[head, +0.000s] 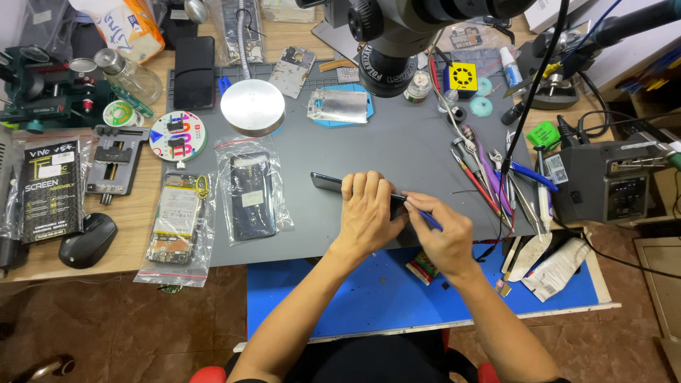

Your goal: The person removes a smartphone from a plastic bag and uses a blue prying tool to separate the back cover from the device. They carefully pry along the edges to detach the cover, revealing the internal components, and then place the back cover on the table.

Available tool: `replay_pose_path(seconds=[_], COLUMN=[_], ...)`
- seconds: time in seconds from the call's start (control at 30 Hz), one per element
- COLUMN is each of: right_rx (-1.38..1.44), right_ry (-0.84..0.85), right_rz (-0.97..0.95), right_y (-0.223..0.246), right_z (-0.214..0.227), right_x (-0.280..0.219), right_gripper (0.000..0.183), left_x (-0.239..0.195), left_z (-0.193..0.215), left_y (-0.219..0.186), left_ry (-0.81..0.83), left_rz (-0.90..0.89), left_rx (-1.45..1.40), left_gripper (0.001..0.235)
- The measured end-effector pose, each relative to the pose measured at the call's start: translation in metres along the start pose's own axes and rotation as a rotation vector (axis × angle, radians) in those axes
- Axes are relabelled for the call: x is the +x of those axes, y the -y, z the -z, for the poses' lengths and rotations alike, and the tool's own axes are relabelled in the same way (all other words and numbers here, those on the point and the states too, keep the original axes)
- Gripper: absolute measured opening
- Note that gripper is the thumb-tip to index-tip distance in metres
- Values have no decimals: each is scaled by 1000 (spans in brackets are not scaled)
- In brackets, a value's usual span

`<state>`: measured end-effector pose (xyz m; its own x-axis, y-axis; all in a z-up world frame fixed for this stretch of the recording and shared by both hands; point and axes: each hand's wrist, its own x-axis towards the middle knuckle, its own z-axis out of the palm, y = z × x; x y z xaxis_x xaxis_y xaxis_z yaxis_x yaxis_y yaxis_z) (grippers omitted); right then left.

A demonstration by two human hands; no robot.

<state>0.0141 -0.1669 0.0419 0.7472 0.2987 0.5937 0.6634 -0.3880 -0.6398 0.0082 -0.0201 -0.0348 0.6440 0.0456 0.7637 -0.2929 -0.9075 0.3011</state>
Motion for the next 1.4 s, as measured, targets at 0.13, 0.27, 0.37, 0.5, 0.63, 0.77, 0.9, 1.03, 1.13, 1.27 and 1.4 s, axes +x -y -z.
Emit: replay_pose_path(seconds=[0.13, 0.27, 0.37, 0.5, 0.63, 0.77, 0.9, 1.03, 1.13, 1.27, 1.4], right_rx=[75, 24, -76, -211, -299, -488, -173, -84, -89, -96, -78], right_ry=[114, 225, 276, 332, 325, 204, 240, 242, 217, 182, 184], right_rz=[-111, -61, 26, 170, 296, 445, 198, 194, 183, 187, 197], right_y=[7, 7, 7, 14, -5, -14, 3, 16, 14, 12, 11], right_z=[15, 21, 16, 8, -5, -18, -14, -13, -16, -19, -19], right_x=[18, 24, 23, 25, 12, -2, 17, 26, 22, 17, 16], right_gripper=[3, 2, 3, 8, 15, 18, 6, 5, 6, 6, 8], left_x=[5, 16, 6, -5, -5, -8, -4, -5, -6, -1, 4], left_z=[16, 58, 61, 52, 52, 51, 59, 66, 65, 64, 63], left_y=[5, 20, 35, 44, 46, 47, 44, 33, 20, 9, 5], left_ry=[47, 64, 34, 5, 1, 1, 29, -20, 38, 93, 104], left_rz=[-2, 125, 186, 218, 241, 243, 326, 571, 840, 937, 989], left_rx=[-27, -82, -117, -174, -198, -213, -301, -570, -668, -705, -730], left_gripper=[42, 63, 51, 43, 40, 39, 44, 85, 116, 130, 136])
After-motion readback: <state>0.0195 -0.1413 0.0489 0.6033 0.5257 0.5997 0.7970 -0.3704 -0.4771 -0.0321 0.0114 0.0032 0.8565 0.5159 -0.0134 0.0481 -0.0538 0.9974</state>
